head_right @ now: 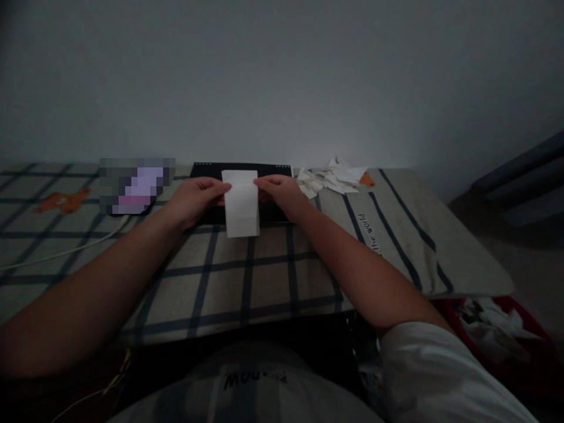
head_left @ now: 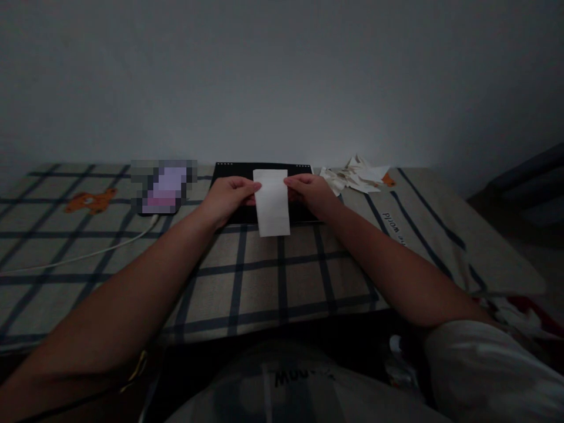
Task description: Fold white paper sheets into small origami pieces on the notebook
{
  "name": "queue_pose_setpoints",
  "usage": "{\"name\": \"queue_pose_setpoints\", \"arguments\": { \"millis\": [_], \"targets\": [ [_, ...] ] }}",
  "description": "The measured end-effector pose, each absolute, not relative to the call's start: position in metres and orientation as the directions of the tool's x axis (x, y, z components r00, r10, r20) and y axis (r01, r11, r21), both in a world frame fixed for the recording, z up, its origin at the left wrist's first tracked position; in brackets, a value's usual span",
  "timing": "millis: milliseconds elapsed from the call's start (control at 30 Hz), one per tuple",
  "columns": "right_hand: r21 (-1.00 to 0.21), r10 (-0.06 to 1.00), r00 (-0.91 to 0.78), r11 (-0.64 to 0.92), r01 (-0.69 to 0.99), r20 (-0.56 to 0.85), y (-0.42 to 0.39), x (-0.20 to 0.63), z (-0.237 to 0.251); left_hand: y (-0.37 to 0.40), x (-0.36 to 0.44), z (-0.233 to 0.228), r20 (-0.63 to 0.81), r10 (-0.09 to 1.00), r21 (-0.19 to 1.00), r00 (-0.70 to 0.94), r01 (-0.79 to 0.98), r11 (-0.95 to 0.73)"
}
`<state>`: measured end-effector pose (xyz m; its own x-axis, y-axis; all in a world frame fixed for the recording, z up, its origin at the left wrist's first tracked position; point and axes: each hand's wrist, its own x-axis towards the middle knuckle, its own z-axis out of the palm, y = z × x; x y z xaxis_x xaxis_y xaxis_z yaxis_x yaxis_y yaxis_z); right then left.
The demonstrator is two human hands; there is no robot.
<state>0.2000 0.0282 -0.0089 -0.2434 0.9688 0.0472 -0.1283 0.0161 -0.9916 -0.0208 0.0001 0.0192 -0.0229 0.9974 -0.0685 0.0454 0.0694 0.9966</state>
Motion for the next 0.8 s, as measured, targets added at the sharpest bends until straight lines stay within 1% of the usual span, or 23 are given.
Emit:
{"name": "queue_pose_setpoints", "arguments": {
  "millis": [100, 233, 300, 367, 500, 633, 800],
  "targets": [
    [-0.992, 0.961, -0.276, -0.022, -0.124, 0.013, 0.0273, 0.201, -0.007, 0.0024, -0.0233, 0.0167, -0.004, 0.997, 0.996, -0.077, 0.084, 0.01],
    [-0.997, 0.949, -0.313, -0.058, -0.043, -0.042, 0.0256, 0.2024, -0.0052, 0.0058, -0.0265, 0.0125, 0.047, 0.993, 0.993, -0.106, 0.116, -0.035],
    [-0.999, 0.95, -0.311, -0.047, -0.024, -0.037, 0.0245, 0.2022, -0.0047, 0.0069, -0.0268, 0.0108, 0.041, 0.994, 0.994, -0.106, 0.103, -0.03],
    [-1.0, 0.951, -0.307, -0.025, -0.017, -0.019, 0.0238, 0.2019, -0.0049, 0.0072, -0.0261, 0.0101, 0.017, 0.995, 0.999, -0.097, 0.052, -0.012],
    [-1.0, 0.959, -0.282, 0.017, -0.001, 0.017, 0.0253, 0.203, -0.007, 0.0065, -0.0245, 0.0111, -0.064, 0.998, 0.996, 0.01, -0.061, 0.064],
    [-0.999, 0.972, -0.232, 0.046, 0.005, 0.043, 0.0295, 0.2042, -0.0098, 0.0069, -0.0253, 0.0106, -0.112, 0.993, 0.993, 0.041, -0.026, 0.113],
    [-1.0, 0.973, -0.228, 0.015, -0.026, 0.02, 0.0292, 0.2016, -0.0083, 0.0065, -0.0256, 0.0096, -0.048, 0.999, 0.998, -0.019, 0.038, 0.048]
  ]
}}
